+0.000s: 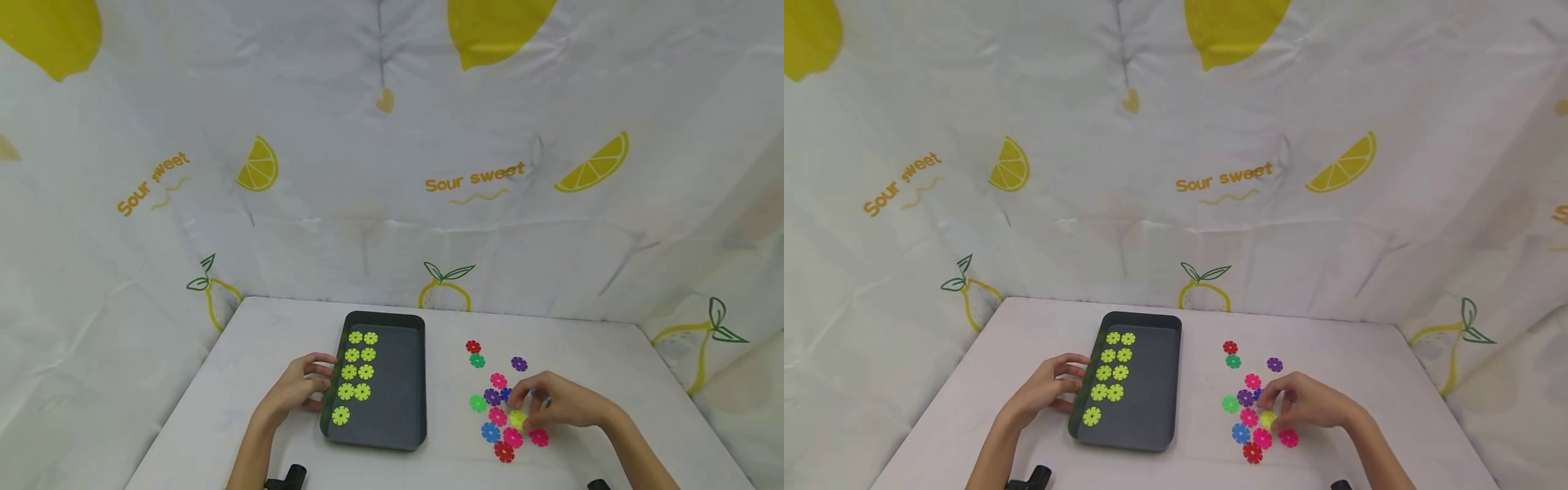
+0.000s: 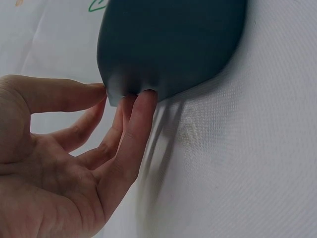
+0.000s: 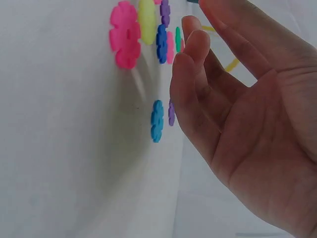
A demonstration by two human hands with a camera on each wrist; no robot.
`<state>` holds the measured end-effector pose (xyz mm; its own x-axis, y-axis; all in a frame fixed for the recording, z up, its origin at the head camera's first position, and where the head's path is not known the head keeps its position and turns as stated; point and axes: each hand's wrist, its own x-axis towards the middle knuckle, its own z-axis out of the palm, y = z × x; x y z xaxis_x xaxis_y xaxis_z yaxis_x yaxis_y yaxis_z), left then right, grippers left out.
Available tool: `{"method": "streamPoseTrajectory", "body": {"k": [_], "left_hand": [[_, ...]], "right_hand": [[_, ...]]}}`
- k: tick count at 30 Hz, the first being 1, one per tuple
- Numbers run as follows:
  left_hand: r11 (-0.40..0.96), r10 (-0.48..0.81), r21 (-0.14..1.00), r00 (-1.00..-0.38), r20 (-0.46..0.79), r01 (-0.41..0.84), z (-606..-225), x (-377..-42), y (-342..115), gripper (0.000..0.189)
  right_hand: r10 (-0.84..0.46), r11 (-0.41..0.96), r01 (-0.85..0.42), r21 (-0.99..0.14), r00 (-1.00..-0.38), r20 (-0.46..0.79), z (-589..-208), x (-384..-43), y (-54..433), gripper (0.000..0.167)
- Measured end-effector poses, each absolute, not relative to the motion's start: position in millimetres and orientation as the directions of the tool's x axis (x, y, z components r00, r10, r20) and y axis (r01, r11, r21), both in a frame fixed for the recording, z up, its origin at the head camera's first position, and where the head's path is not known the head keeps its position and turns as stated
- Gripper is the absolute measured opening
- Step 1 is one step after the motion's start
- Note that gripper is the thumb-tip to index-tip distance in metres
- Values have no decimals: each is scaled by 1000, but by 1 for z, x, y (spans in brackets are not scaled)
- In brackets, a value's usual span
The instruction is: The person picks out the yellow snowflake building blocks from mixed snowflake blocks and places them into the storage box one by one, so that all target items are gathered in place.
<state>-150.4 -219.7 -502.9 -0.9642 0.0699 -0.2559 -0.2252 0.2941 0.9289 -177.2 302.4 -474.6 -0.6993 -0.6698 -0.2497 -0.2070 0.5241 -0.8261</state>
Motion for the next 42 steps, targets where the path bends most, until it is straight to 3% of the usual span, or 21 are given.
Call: {"method": "streamPoseTrajectory", "body": {"k": [18, 42], "left_hand": [[296, 68, 928, -964, -256, -225, -502, -150, -220, 49], [293, 77, 928, -962, -263, -230, -503, -149, -221, 49]], "right_hand": [[-581, 591, -171, -789, -768, -269, -501, -177, 309, 31], [-558, 614, -188, -767, -790, -253, -506, -175, 308, 30]]}}
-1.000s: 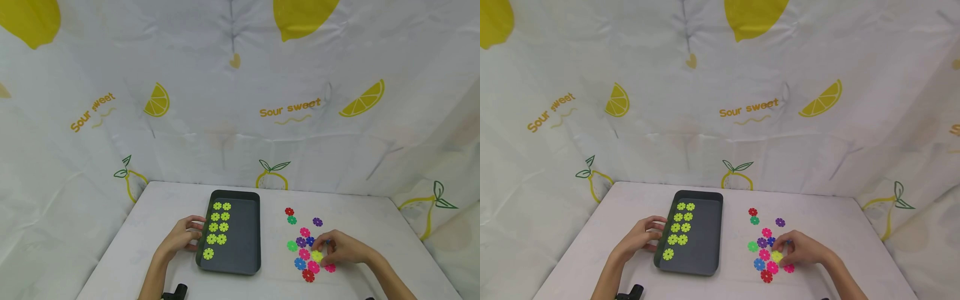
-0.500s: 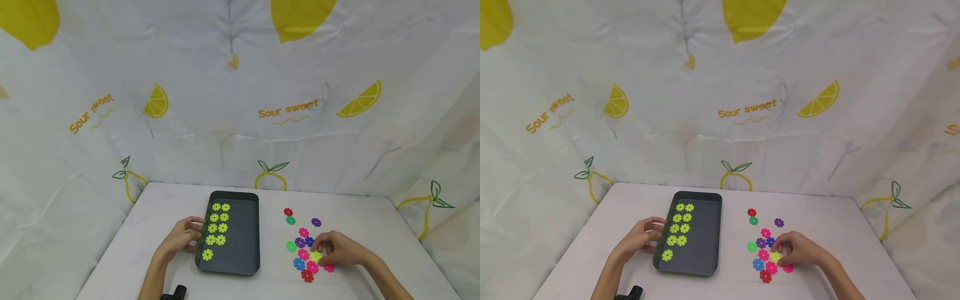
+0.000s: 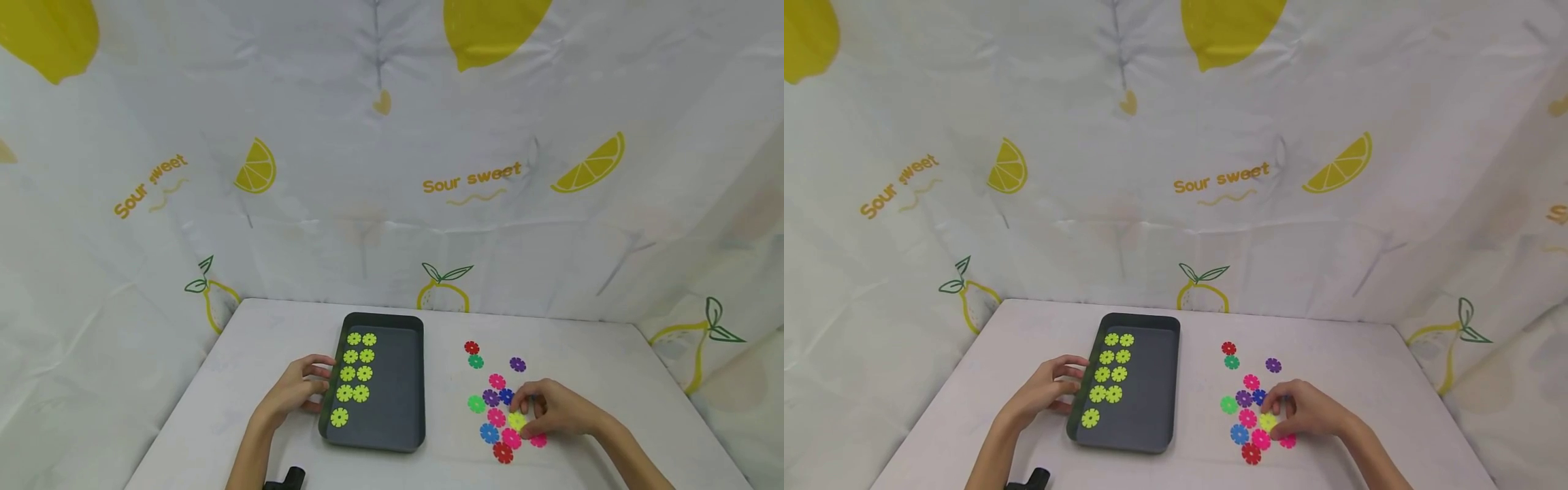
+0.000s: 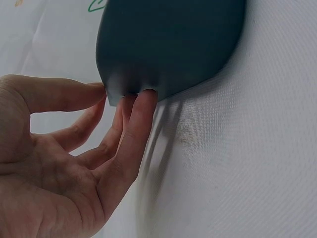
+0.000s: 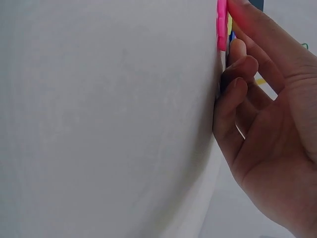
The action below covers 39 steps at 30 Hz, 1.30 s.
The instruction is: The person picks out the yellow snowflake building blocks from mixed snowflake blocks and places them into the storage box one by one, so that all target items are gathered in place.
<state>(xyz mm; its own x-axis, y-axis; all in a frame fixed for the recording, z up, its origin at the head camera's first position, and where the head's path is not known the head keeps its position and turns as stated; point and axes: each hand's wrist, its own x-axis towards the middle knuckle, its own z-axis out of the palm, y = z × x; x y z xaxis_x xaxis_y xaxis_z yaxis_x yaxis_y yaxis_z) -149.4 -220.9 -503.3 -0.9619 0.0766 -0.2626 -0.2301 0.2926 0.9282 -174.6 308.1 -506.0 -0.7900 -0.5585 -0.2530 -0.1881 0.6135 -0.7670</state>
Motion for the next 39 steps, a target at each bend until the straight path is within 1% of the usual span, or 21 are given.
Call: {"method": "streamPoseTrajectory", "body": {"k": [6, 11, 16, 20, 27, 34, 39], "left_hand": [[295, 78, 928, -962, -262, -228, -502, -149, -220, 50], [294, 73, 927, -961, -266, -234, -502, -149, -220, 49], [297, 74, 927, -963, -260, -228, -503, -149, -220, 50], [298, 74, 928, -964, -256, -224, -503, -149, -220, 50], [294, 73, 930, -965, -252, -220, -505, -150, -220, 51], [291, 71, 931, -966, -250, -220, -504, -150, -220, 51], [287, 70, 930, -964, -257, -227, -502, -149, -220, 51]], "right_hand": [[-563, 601, -174, -780, -785, -259, -505, -174, 308, 27], [-569, 612, -190, -768, -780, -260, -502, -172, 305, 30], [-563, 637, -226, -737, -790, -244, -500, -170, 303, 32], [-568, 630, -250, -735, -794, -217, -500, -168, 303, 32], [-544, 647, -244, -722, -811, -214, -502, -168, 307, 31], [-552, 635, -229, -737, -803, -226, -497, -168, 313, 29], [-555, 602, -235, -763, -810, -189, -488, -170, 312, 31]]}}
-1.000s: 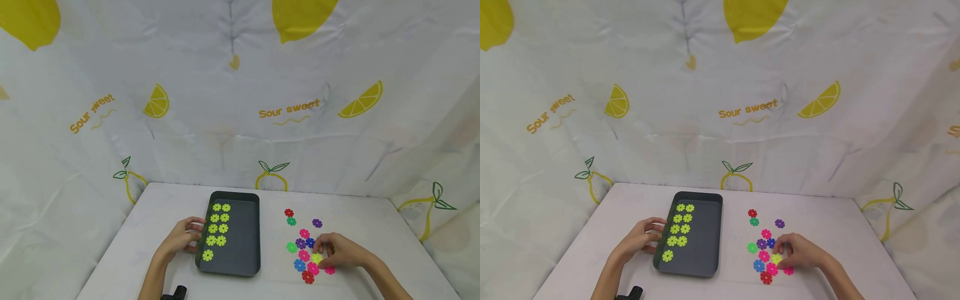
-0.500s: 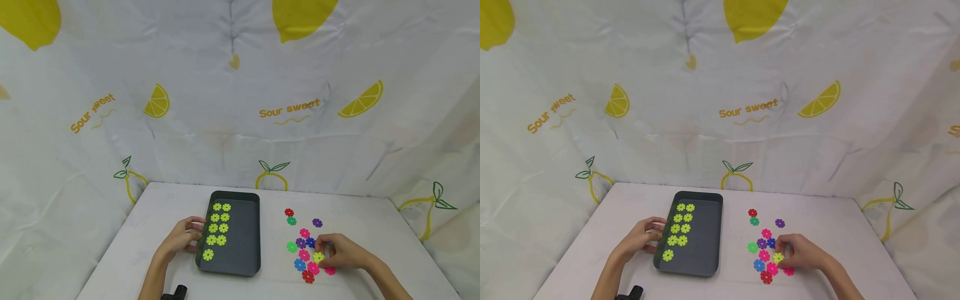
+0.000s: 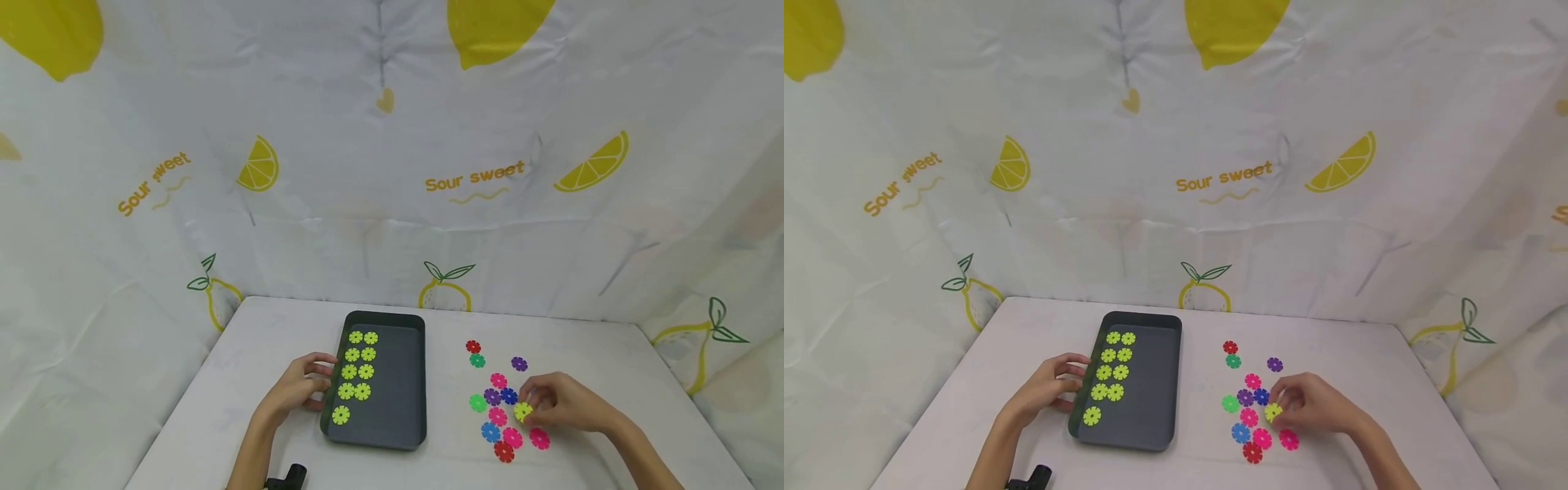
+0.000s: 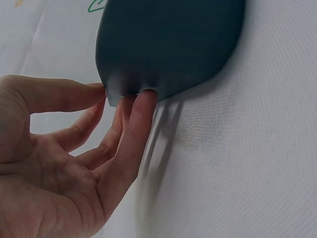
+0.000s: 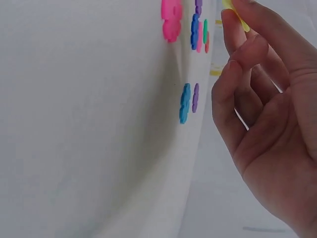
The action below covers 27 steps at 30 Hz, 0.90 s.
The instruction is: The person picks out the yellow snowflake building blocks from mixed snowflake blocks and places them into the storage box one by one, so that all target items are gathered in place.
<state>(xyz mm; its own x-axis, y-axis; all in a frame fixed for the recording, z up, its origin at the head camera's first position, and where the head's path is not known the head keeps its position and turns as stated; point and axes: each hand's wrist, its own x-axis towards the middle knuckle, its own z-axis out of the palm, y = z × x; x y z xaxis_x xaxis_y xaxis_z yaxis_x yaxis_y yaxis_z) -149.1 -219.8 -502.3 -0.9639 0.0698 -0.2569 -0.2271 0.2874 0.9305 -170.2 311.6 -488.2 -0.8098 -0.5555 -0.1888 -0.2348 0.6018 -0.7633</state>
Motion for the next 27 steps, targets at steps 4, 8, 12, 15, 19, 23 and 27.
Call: {"method": "streamPoseTrajectory", "body": {"k": [4, 8, 12, 15, 19, 23, 27], "left_hand": [[289, 66, 929, -963, -260, -231, -502, -149, -220, 50], [289, 69, 931, -964, -255, -225, -502, -149, -219, 51], [289, 67, 930, -965, -255, -226, -502, -149, -219, 50], [290, 65, 930, -965, -256, -227, -502, -150, -219, 50], [291, 70, 930, -965, -253, -223, -503, -150, -219, 51], [291, 72, 930, -964, -254, -224, -503, -150, -220, 50], [293, 71, 930, -964, -255, -224, -503, -150, -220, 50]], "right_hand": [[-569, 550, -245, -799, -810, -143, -481, -173, 303, 32], [-574, 505, -253, -825, -812, -103, -475, -176, 288, 34], [-597, 446, -286, -848, -801, -43, -468, -178, 271, 35], [-618, 405, -325, -855, -786, 6, -465, -181, 259, 32], [-619, 396, -357, -846, -784, 41, -464, -185, 244, 30], [-607, 402, -366, -840, -793, 55, -465, -190, 227, 32], [-622, 379, -378, -845, -780, 70, -466, -194, 206, 32]]}}
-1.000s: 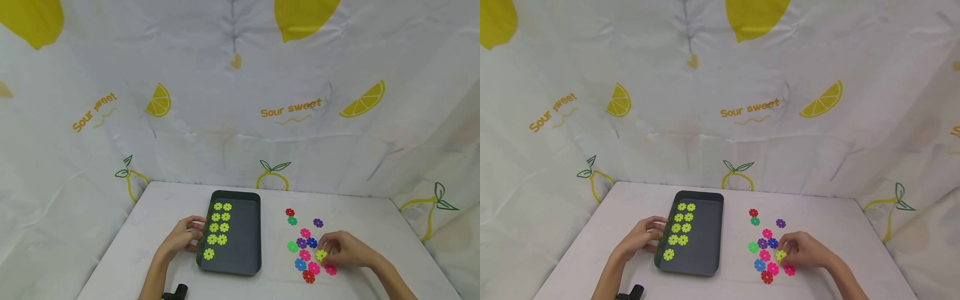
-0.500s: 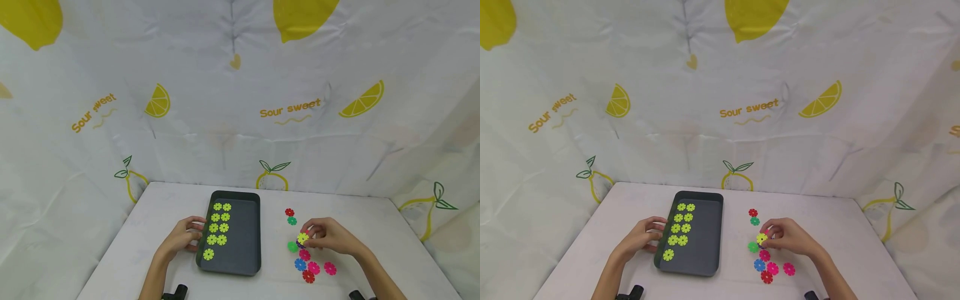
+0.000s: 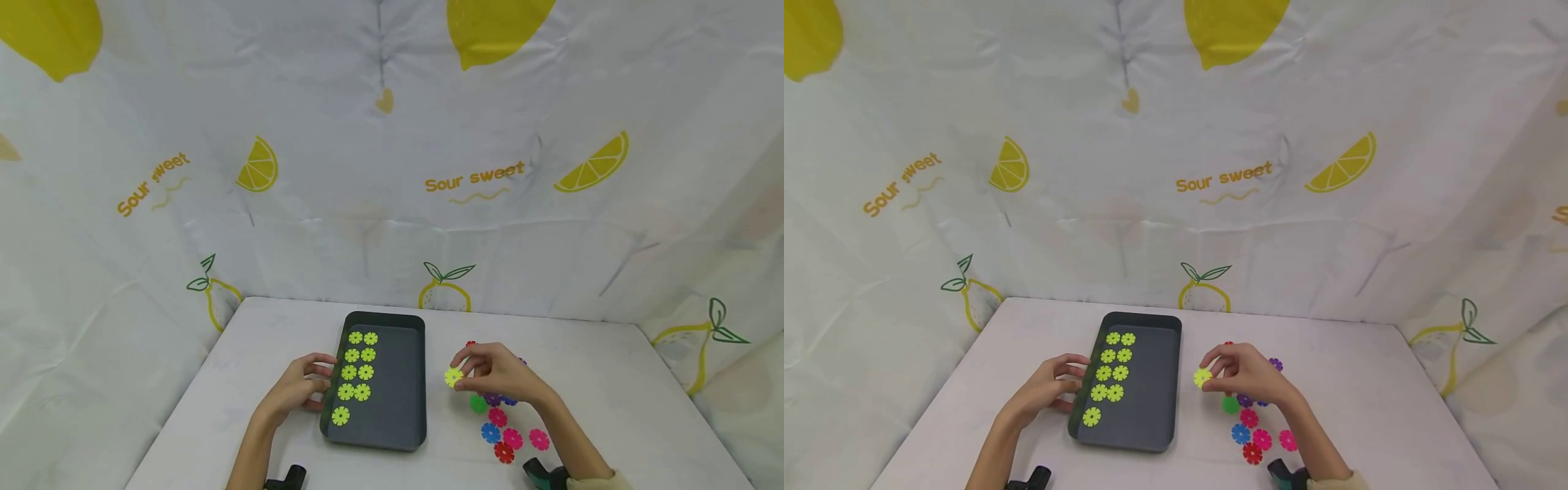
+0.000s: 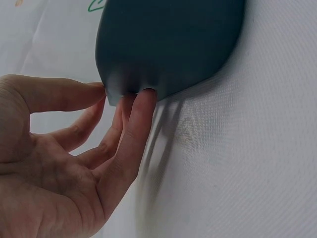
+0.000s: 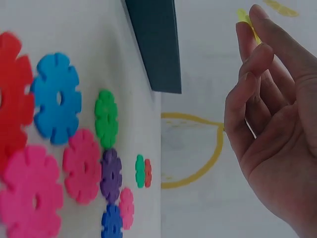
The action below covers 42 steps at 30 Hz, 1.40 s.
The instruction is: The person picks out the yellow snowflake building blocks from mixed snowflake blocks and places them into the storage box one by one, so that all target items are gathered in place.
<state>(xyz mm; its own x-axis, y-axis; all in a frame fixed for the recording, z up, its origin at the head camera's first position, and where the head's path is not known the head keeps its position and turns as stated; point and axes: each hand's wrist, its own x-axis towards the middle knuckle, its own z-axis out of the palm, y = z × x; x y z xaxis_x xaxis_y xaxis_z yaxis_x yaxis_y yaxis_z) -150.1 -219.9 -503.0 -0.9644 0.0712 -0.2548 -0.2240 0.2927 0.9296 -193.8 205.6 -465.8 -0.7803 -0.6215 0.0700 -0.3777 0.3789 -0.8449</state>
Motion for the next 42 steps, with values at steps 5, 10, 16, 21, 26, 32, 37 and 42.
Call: {"method": "streamPoseTrajectory", "body": {"k": [5, 10, 16, 21, 26, 32, 37, 42], "left_hand": [[294, 68, 929, -965, -255, -225, -503, -150, -219, 50], [295, 66, 929, -965, -254, -224, -503, -150, -219, 51], [291, 72, 930, -965, -254, -223, -503, -150, -220, 51], [291, 68, 929, -963, -259, -229, -503, -148, -221, 50], [289, 68, 929, -962, -263, -233, -502, -149, -221, 51], [295, 69, 928, -963, -261, -230, -502, -150, -221, 51], [294, 77, 928, -962, -261, -228, -503, -150, -221, 52], [294, 80, 929, -963, -259, -225, -503, -150, -221, 51]], "right_hand": [[-673, 340, -381, -860, -738, 60, -465, -196, 178, 30], [-699, 333, -350, -876, -715, 21, -465, -199, 150, 28], [-764, 315, -388, -867, -645, 11, -467, -203, 113, 27], [-823, 300, -385, -873, -567, -33, -466, -204, 82, 28], [-873, 285, -405, -869, -483, -61, -472, -210, 57, 28], [-901, 298, -368, -881, -414, -132, -481, -218, 42, 24], [-894, 337, -310, -889, -401, -199, -486, -220, 39, 22], [-896, 345, -297, -890, -386, -219, -492, -222, 38, 22]]}}
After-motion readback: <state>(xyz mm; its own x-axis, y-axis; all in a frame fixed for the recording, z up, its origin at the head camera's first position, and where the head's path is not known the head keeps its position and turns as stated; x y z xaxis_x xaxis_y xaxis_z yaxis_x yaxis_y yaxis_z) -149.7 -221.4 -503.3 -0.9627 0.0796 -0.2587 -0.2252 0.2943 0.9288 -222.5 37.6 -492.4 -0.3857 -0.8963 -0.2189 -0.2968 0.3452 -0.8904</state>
